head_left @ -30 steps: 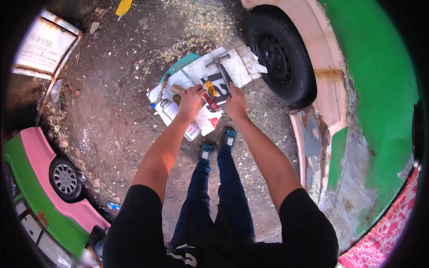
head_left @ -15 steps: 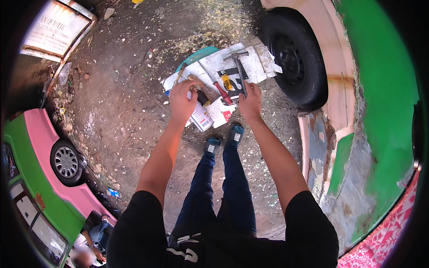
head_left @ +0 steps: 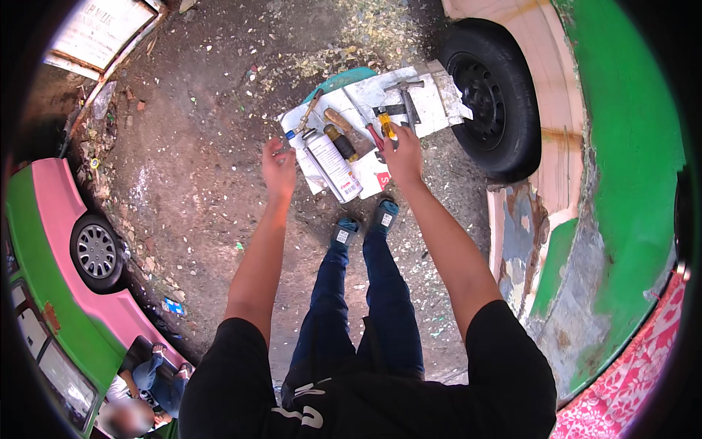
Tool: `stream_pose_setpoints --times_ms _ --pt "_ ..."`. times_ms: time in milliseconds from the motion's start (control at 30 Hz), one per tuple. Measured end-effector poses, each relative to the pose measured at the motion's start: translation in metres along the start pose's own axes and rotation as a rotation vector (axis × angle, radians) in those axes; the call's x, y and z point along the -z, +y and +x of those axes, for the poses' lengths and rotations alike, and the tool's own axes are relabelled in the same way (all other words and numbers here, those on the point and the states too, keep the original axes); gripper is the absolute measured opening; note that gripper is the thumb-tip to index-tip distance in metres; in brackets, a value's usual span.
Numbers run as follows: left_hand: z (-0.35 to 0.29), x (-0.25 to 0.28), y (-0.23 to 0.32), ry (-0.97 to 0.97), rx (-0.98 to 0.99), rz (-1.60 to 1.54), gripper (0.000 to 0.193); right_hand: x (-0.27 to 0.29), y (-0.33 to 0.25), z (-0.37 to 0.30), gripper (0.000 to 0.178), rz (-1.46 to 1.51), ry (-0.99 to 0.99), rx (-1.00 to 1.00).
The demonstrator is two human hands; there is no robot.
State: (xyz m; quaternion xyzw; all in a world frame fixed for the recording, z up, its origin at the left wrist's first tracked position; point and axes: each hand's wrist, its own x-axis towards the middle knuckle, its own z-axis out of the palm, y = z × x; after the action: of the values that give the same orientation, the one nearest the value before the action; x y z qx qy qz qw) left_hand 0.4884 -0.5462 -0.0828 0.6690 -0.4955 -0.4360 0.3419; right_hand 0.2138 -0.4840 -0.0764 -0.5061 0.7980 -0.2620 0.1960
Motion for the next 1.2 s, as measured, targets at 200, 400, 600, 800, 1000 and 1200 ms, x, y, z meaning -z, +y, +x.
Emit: stream_pose_setpoints --times_ms 200,400,600,800,1000,1200 --pt "-0.001 -0.019 -0.014 -0.037 0.034 -0.066 0.068 -0.003 -0.013 0.038 0.043 -0.167 -0.159 -0.13" --pt "-0.001 -0.025 -0.014 -0.055 0.091 -0.175 0.091 -0.008 -0.016 0.047 0.053 -0.317 -0.223 -0.115" --pt "-0.008 -0.042 0.014 -0.133 0.188 -0.301 0.112 -0.012 -0.008 0.05 0.058 -0.289 -0.209 -0.155" --pt "0.006 -0.053 0.0 -0.141 0.109 -0.365 0.111 0.001 -0.014 0.042 0.062 -0.082 -0.138 -0.159" --pt "0.009 -0.058 -0.004 -0.098 0.153 -0.285 0.106 0.01 -0.01 0.019 0.056 0.047 -0.104 -0.137" --pt "0.0 -0.051 0.008 -0.079 0.116 -0.223 0.101 0.013 0.006 0.001 0.054 0.121 -0.06 -0.136"
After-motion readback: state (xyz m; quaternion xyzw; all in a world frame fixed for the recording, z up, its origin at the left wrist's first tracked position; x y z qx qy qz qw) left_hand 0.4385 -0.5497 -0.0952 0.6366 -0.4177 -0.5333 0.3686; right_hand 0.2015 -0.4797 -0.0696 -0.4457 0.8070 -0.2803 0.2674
